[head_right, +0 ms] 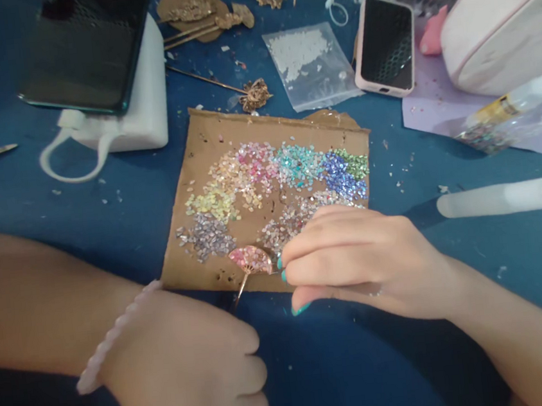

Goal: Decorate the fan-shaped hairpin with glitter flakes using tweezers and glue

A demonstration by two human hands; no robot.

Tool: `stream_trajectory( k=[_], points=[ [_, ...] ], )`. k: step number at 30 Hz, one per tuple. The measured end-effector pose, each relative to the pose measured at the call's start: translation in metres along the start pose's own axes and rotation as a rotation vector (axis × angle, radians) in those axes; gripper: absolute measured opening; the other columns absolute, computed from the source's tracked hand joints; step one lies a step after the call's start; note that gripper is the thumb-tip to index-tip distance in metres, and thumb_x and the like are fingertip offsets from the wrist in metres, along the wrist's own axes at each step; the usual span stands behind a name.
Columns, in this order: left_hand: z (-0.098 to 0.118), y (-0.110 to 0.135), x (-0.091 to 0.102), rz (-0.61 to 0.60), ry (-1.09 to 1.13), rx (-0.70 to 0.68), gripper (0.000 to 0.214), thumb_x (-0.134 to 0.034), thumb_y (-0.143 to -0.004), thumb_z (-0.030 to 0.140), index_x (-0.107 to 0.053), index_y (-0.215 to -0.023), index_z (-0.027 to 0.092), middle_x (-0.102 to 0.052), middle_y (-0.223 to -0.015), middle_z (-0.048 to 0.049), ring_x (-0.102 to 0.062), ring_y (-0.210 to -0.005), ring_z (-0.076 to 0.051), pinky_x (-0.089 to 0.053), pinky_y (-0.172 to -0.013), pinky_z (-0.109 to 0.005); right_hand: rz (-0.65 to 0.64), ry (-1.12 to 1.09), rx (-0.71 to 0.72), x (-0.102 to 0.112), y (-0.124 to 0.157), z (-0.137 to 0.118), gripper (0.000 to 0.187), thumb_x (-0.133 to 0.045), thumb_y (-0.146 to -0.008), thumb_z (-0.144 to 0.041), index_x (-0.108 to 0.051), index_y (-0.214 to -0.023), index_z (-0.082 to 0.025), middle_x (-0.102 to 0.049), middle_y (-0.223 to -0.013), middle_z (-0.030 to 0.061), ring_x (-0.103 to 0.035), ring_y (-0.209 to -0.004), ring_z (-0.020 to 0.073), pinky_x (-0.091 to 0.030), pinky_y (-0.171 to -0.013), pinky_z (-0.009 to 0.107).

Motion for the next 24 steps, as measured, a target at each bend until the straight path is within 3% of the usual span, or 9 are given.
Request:
stream_trajectory(
  k=[7,16,20,24],
  points=[
    [0.0026,0.0002,-0.0017,0.105,-0.021,-0.001,0.018,-0.066,-0.061,0.025,-0.057,-0.046,0.024,-0.060,-0.058,0.0053,-0.045,-0.042,-0.008,-0.040,-0.036,-0.026,-0.004,0.000,0.011,-0.0002,-0.0033,0.0009,0.017,-0.056,-0.085,-0.029,-0.064,-0.076,-0.017,-0.071,-0.080,0.0032,-0.067,-0.071,0.0108,-0.053,-0.077,0.022],
    [0.0018,0.0014,-0.0033,0.146,-0.033,-0.001,0.019,-0.064,-0.060,0.026,-0.056,-0.044,0.025,-0.061,-0.057,0.0039,-0.047,-0.043,-0.009,-0.040,-0.035,-0.027,-0.008,-0.004,-0.003,0.0008,-0.0015,0.0038,0.015,-0.057,-0.085,-0.030,-0.065,-0.078,-0.019,-0.071,-0.080,0.0022,-0.067,-0.070,0.0117,-0.054,-0.076,0.023],
    [0.0029,0.0014,-0.0043,0.118,-0.017,-0.003,0.018,-0.063,-0.061,0.024,-0.056,-0.044,0.025,-0.063,-0.060,0.0055,-0.046,-0.043,-0.009,-0.042,-0.036,-0.028,0.000,-0.004,0.000,0.0005,-0.0016,0.0039,0.016,-0.058,-0.084,-0.030,-0.065,-0.076,-0.018,-0.071,-0.080,0.0030,-0.067,-0.071,0.0121,-0.054,-0.076,0.023],
    [0.0018,0.0007,-0.0027,0.010,0.017,-0.002,0.013,-0.064,-0.066,0.026,-0.062,-0.054,0.025,-0.066,-0.066,0.0061,-0.048,-0.045,-0.009,-0.044,-0.037,-0.027,-0.016,-0.008,0.036,0.0020,-0.0022,0.0044,0.016,-0.059,-0.083,-0.028,-0.066,-0.077,-0.015,-0.071,-0.080,0.0056,-0.067,-0.072,0.0125,-0.053,-0.077,0.022]
  ],
)
Point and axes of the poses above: each hand's wrist, its own y-axis away from the middle knuckle, its own x-axis out of the back of the hand, z = x × y, the point moved 1 cm from there along -y, towards the middle knuckle
